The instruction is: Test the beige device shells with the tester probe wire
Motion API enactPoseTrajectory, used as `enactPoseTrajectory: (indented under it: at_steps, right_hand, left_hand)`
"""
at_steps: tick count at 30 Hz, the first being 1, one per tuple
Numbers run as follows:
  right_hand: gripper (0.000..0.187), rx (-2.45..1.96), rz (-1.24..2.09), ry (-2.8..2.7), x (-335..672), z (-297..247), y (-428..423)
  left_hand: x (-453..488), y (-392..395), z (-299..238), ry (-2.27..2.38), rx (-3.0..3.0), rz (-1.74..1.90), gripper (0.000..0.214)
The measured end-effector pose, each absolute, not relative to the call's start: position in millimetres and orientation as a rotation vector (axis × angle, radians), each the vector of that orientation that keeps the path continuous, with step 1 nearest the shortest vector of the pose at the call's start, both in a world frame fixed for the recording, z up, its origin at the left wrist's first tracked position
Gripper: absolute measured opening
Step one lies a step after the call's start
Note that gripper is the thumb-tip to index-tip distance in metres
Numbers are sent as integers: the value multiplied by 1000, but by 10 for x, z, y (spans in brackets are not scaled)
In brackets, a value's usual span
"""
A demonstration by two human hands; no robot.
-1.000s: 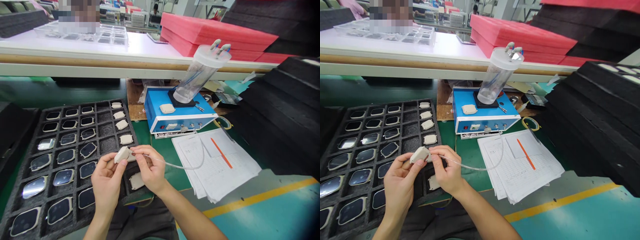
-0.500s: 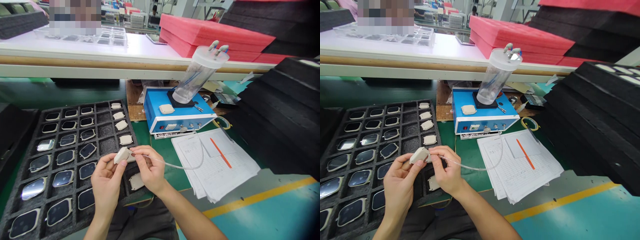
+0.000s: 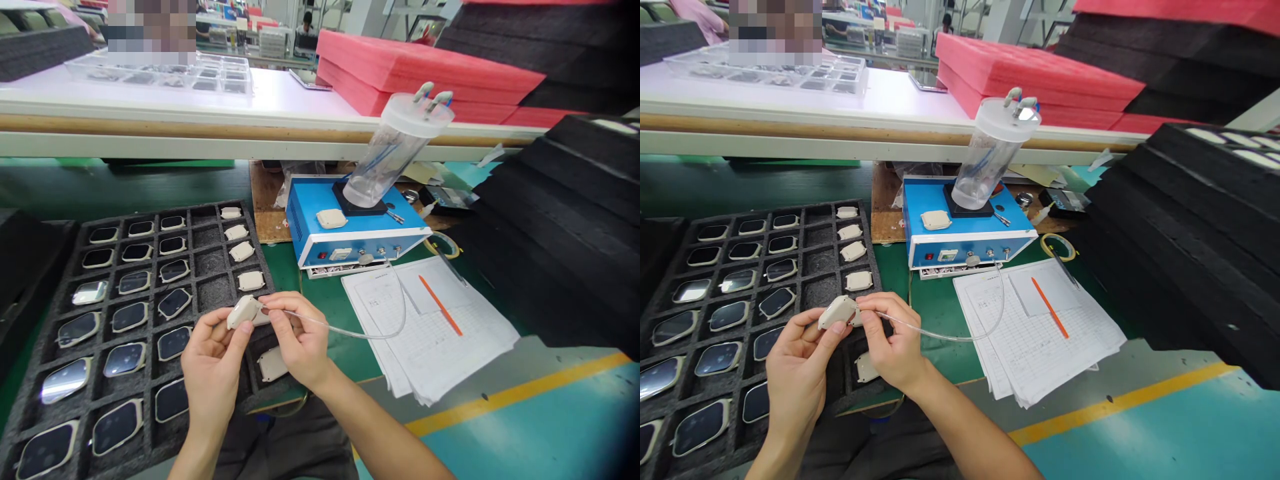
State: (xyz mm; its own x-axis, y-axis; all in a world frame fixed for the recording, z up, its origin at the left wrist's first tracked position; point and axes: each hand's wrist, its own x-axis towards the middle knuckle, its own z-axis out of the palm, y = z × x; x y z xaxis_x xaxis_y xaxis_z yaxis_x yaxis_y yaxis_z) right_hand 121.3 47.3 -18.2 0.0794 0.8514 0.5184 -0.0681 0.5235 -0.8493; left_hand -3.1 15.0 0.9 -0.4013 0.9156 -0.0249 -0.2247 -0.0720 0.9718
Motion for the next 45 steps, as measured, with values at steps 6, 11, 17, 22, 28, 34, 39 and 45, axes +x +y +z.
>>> enactPoseTrajectory:
  at_steps: [6, 11, 17, 22, 28, 34, 39, 45]
  right_hand:
    - [17, -770, 791, -1318, 1214, -178, 479]
    - [16, -775, 794, -1316, 1217, -177, 477]
    - [15, -792, 789, -1323, 1216, -173, 471]
    - [15, -795, 789, -1325, 1214, -178, 471]
    - [15, -794, 793, -1325, 1214, -172, 476]
    - [14, -822, 777, -1335, 1215, -163, 476]
    - [13, -807, 793, -1330, 1213, -189, 465]
    - [13, -796, 810, -1311, 1202, -183, 467]
  left_hand:
    - [-31, 144, 6, 1302, 828, 1623, 36]
    - [-26, 142, 18, 1305, 823, 1627, 36]
    - [-14, 130, 33, 1317, 832, 1618, 36]
    - [-19, 134, 28, 1317, 829, 1612, 36]
    - [-31, 143, 16, 1319, 827, 1608, 37]
    - [-25, 141, 25, 1336, 819, 1607, 39]
    - [-16, 144, 16, 1317, 818, 1619, 39]
    - [-30, 144, -12, 1343, 850, 1615, 41]
